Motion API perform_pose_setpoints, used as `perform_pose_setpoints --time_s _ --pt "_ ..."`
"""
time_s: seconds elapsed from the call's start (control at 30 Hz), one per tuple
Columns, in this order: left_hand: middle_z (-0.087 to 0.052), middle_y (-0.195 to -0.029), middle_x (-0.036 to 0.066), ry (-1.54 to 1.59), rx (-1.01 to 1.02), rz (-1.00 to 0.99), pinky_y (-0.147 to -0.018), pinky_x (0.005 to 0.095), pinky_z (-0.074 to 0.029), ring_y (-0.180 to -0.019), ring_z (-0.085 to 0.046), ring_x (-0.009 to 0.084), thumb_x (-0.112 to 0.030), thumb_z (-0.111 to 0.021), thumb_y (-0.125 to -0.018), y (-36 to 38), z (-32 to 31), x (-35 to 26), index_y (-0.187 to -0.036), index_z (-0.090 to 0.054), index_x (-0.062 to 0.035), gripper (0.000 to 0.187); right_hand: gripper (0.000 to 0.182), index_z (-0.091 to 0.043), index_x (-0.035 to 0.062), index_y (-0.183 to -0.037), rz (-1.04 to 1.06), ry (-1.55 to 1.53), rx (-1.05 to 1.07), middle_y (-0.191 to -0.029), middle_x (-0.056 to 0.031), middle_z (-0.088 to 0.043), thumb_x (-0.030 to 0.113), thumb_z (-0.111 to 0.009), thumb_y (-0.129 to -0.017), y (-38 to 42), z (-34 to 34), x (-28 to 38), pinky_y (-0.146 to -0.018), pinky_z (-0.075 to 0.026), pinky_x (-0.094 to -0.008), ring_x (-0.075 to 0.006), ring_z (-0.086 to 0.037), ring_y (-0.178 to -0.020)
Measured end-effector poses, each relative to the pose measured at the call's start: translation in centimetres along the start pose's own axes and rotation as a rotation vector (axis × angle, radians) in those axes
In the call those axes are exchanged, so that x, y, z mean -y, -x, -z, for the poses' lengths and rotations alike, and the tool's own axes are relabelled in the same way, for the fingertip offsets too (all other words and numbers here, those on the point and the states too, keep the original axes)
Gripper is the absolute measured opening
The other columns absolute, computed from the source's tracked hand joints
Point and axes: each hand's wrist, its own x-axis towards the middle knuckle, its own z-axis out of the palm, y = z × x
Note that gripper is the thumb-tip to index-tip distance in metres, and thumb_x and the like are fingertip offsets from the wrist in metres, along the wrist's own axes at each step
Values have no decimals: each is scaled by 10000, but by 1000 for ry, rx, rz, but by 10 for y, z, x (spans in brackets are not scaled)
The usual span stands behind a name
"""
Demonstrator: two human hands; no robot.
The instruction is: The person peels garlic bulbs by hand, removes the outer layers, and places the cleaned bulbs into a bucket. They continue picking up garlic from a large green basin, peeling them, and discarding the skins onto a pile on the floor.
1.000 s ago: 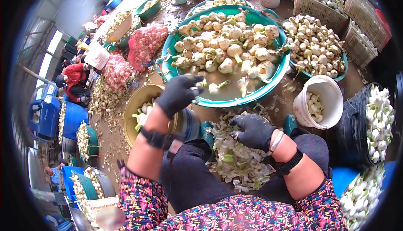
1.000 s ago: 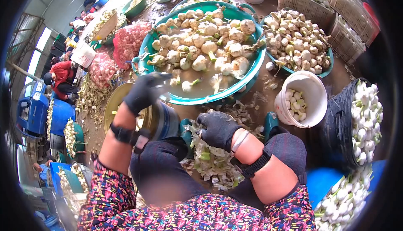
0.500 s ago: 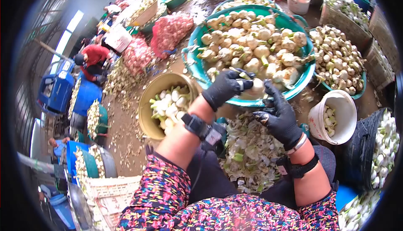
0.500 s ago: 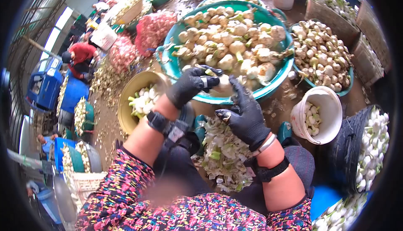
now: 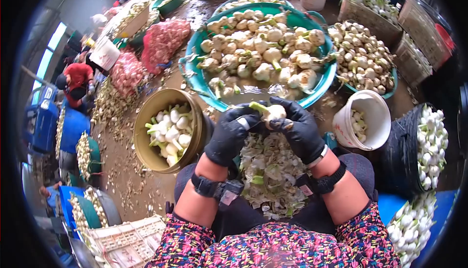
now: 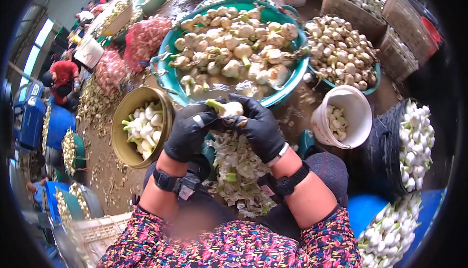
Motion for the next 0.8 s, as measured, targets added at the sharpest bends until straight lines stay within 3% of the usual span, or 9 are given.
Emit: perform_pose_setpoints --time_s 0.07,0.13,0.4,0.47,0.6,0.67,0.73,0.77,0.8 --pt "-639 -905 82 53 -65 61 -708 263 -509 -781 -618 138 -103 -552 -861 1 -3 -6 -1060 -595 42 250 468 -466 -22 -1220 -3 4 -20 -1112 -89 -577 -17 -634 -783 -1 1 0 -843 -484 -278 -149 -564 -979" --pt "-637 -921 79 -203 14 -128 -718 266 -512 -784 -615 131 -131 -581 -855 0 -1 -9 -1083 -586 38 284 487 -454 -25 -1231 16 7 2 -1116 -96 -576 -23 -636 -780 -1 0 3 -844 -488 -276 -148 -564 -979" --pt "-644 -879 55 164 -25 139 -667 229 -474 -742 -588 99 -91 -596 -816 -7 -9 -3 -1040 -616 33 257 526 -405 -25 -1280 247 132 105 -1158 -119 -558 15 -623 -803 -2 6 -12 -863 -474 -280 -164 -563 -999" --pt "-646 -870 54 132 -1 138 -667 229 -473 -736 -587 99 -79 -596 -803 -6 -6 -3 -1036 -618 34 260 550 -374 -27 -1309 411 660 58 -1140 -119 -570 88 -618 -829 -3 8 -11 -848 -462 -269 -153 -562 -995" --pt "-653 -840 56 -123 50 31 -677 245 -481 -729 -597 109 -50 -581 -779 -2 0 0 -1013 -631 16 248 501 -350 -31 -1327 187 427 -31 -1102 -62 -542 183 -524 -909 0 4 -9 -814 -429 -248 -93 -505 -912" --pt "-654 -833 55 -313 30 -103 -680 250 -484 -724 -601 116 -43 -567 -778 -2 4 3 -1002 -638 6 239 426 -438 -1 -1257 107 265 -18 -1011 -58 -582 262 -488 -926 4 7 1 -750 -459 -241 -91 -540 -857" --pt "-655 -825 55 -505 8 -235 -682 255 -487 -720 -604 123 -36 -553 -777 -3 5 9 -990 -644 -4 234 368 -511 50 -1167 -254 0 260 -915 -57 -611 324 -474 -925 2 15 1 -696 -491 -261 -114 -584 -791" --pt "-654 -826 58 -395 -19 -217 -691 260 -488 -731 -606 125 -25 -549 -770 -5 5 14 -979 -647 -8 232 312 -554 89 -1077 -515 -300 190 -864 -62 -624 345 -500 -907 4 14 3 -598 -496 -272 -137 -601 -723" --pt "-654 -827 60 -284 -48 -199 -700 264 -489 -742 -608 128 -15 -545 -762 -7 5 16 -969 -651 -11 232 312 -554 89 -1077 -518 -302 189 -864 -62 -624 345 -500 -907 6 9 4 -598 -496 -272 -137 -601 -723"
